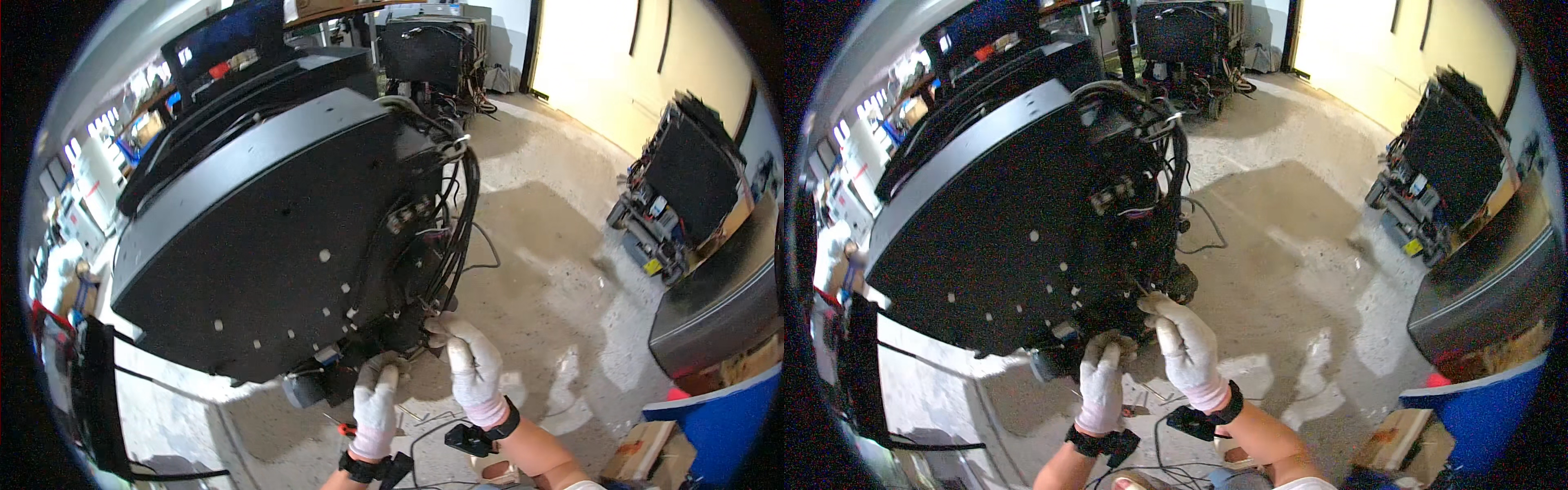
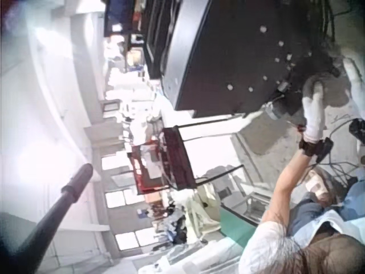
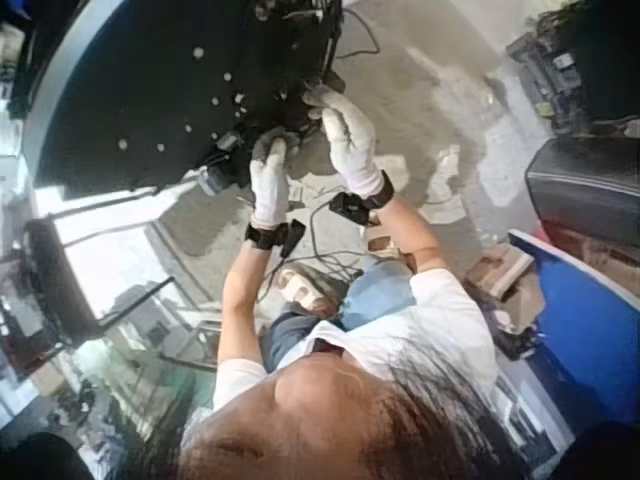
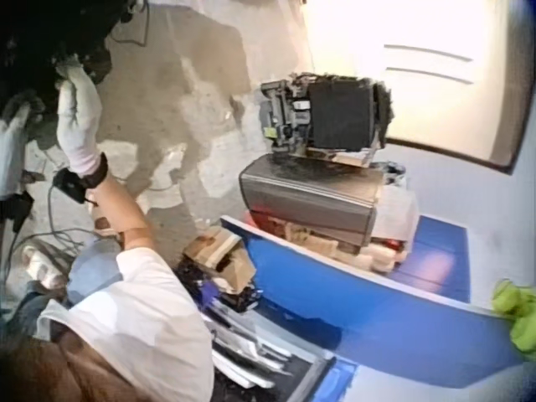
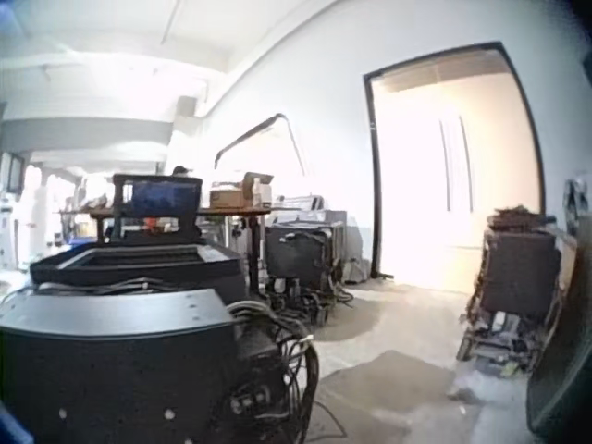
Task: Connecting internal wires and installing a component onto an electromechanical robotic base using a screwdriver.
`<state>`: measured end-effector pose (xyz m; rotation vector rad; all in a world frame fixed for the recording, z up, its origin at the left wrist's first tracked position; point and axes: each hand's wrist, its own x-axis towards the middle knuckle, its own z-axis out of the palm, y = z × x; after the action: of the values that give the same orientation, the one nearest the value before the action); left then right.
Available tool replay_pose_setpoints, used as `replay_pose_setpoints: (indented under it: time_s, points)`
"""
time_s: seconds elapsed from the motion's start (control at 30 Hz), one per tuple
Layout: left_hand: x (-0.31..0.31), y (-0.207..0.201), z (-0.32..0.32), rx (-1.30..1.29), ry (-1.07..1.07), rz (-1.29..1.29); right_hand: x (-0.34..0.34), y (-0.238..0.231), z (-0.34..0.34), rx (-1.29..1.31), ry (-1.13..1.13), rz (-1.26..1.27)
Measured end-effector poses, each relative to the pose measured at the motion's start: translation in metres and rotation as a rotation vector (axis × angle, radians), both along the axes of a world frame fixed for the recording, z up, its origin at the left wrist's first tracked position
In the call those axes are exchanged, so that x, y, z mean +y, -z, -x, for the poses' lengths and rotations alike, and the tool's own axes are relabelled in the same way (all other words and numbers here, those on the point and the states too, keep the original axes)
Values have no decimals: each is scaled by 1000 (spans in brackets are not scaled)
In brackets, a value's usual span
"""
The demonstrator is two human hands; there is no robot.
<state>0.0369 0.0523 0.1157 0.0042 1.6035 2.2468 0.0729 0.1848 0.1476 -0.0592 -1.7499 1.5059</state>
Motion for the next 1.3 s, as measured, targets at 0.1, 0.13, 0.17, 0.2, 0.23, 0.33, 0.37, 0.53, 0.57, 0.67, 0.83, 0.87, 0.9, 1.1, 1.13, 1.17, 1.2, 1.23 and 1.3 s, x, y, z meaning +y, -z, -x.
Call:
replay_pose_setpoints:
  time_s: [0.1, 0.13, 0.17, 0.2, 0.23, 0.33, 0.37, 0.53, 0.57, 0.67, 0.83, 0.87, 0.9, 1.1, 1.13, 1.17, 1.2, 1.23, 1.3]
  points:
    - [17, -30, -2, 259, 49, 138, 8, 9, -8, 49, 126, 272]
    - [21, -36, -1, 285, 62, 226, 12, 6, -9, 73, 109, 381]
    - [27, -33, 6, 563, 46, 361, 16, 3, -11, 96, 90, 489]
    - [36, -39, 9, 605, 32, 358, 20, 1, -14, 120, 72, 551]
    - [47, -45, 9, 645, 17, 354, 21, -1, -16, 126, 66, 565]
    - [69, -46, 8, 550, 73, 299, 25, -2, -17, 181, -65, 478]
    - [76, -46, 7, 537, 83, 235, 26, -3, -17, 187, -66, 488]
    - [98, -37, -3, 695, 132, 433, 41, -4, -16, 97, -80, 263]
    - [100, -38, -1, 693, 131, 442, 46, -9, -17, 30, -70, 187]
    - [99, -25, 11, 801, 214, 558, 61, -19, -9, 73, -101, -123]
    - [96, -15, 14, 716, 136, 509, 53, -29, 16, 7, -66, -387]
    - [97, -14, 14, 696, 119, 491, 53, -27, 20, -4, -34, -403]
    - [96, -14, 15, 677, 99, 475, 52, -26, 21, -2, -42, -401]
    - [90, -11, 16, 557, -12, 373, 48, -22, 24, -21, -65, -377]
    - [88, -13, 16, 553, -13, 374, 47, -20, 25, -21, -40, -393]
    - [84, -18, 17, 567, 51, 445, 47, -18, 26, -21, -15, -409]
    - [82, -23, 17, 583, 117, 516, 47, -17, 27, -21, -15, -409]
    - [81, -25, 18, 582, 117, 516, 48, -17, 27, -9, -11, -416]
    - [79, -29, 19, 652, 77, 544, 49, -16, 27, 3, -6, -422]
